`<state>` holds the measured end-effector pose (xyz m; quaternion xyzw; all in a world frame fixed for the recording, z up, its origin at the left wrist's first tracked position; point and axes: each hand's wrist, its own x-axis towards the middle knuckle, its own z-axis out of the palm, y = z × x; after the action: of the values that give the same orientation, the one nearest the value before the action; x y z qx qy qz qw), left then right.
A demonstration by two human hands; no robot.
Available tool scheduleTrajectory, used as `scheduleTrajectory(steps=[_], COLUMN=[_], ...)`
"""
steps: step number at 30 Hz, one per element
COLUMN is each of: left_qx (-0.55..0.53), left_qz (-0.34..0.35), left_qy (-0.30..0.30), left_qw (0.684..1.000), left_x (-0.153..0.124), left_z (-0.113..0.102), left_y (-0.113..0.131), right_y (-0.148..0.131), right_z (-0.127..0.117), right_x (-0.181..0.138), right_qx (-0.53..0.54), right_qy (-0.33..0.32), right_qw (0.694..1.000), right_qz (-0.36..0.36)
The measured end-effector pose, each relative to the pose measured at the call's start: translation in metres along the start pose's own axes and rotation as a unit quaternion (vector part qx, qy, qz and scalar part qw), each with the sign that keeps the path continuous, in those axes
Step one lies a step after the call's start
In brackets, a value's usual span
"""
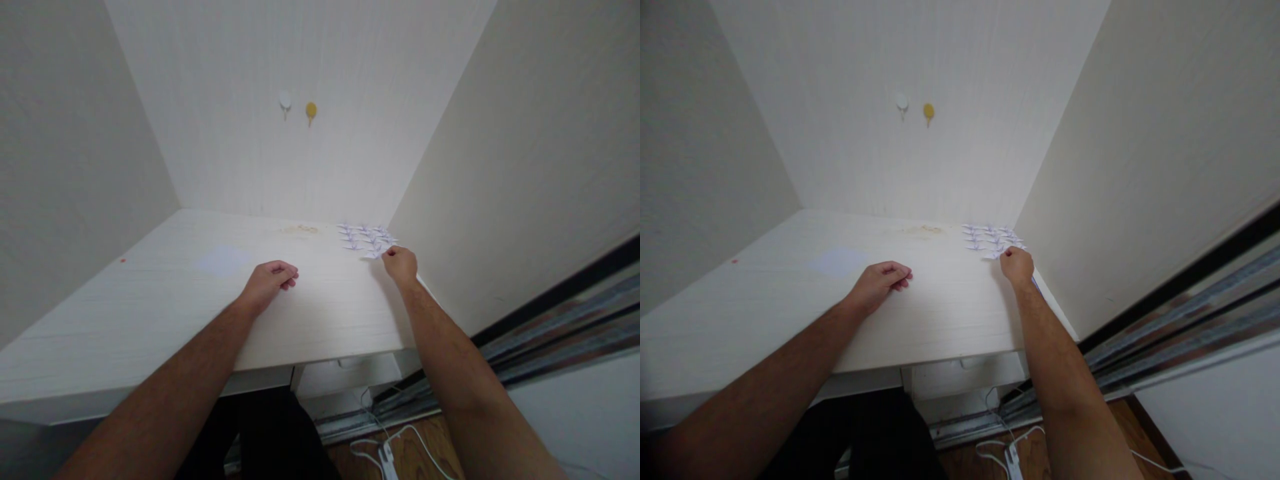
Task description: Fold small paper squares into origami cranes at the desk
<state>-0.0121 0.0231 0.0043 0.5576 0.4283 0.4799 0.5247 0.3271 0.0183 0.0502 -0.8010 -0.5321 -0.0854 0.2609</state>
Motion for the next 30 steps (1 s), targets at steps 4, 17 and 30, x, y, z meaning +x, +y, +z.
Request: scheduleTrajectory(steps=[4,17,30], left_qx=[0.016,0.022,0.033], left_qz=[0.0,-0.009,0.0], left_qy=[-0.001,-0.002,-0.01], left_qw=[1.0,1.0,0.999], left_x=[0.0,-0.002,0.0], left_z=[-0.001,0.0,-0.003], left_y=[0.0,0.005,-0.001], right_y=[0.016,0.021,0.021], right_z=[0.003,0.017,0.021], right_x=[0.007,0.017,0.019], right_qx=[-0.053,-0.087,-0.072], right_qy=[-0.024,-0.056,-0.043], right_qw=[0.997,0.994,0.995], right_qz=[0.041,0.045,0.061])
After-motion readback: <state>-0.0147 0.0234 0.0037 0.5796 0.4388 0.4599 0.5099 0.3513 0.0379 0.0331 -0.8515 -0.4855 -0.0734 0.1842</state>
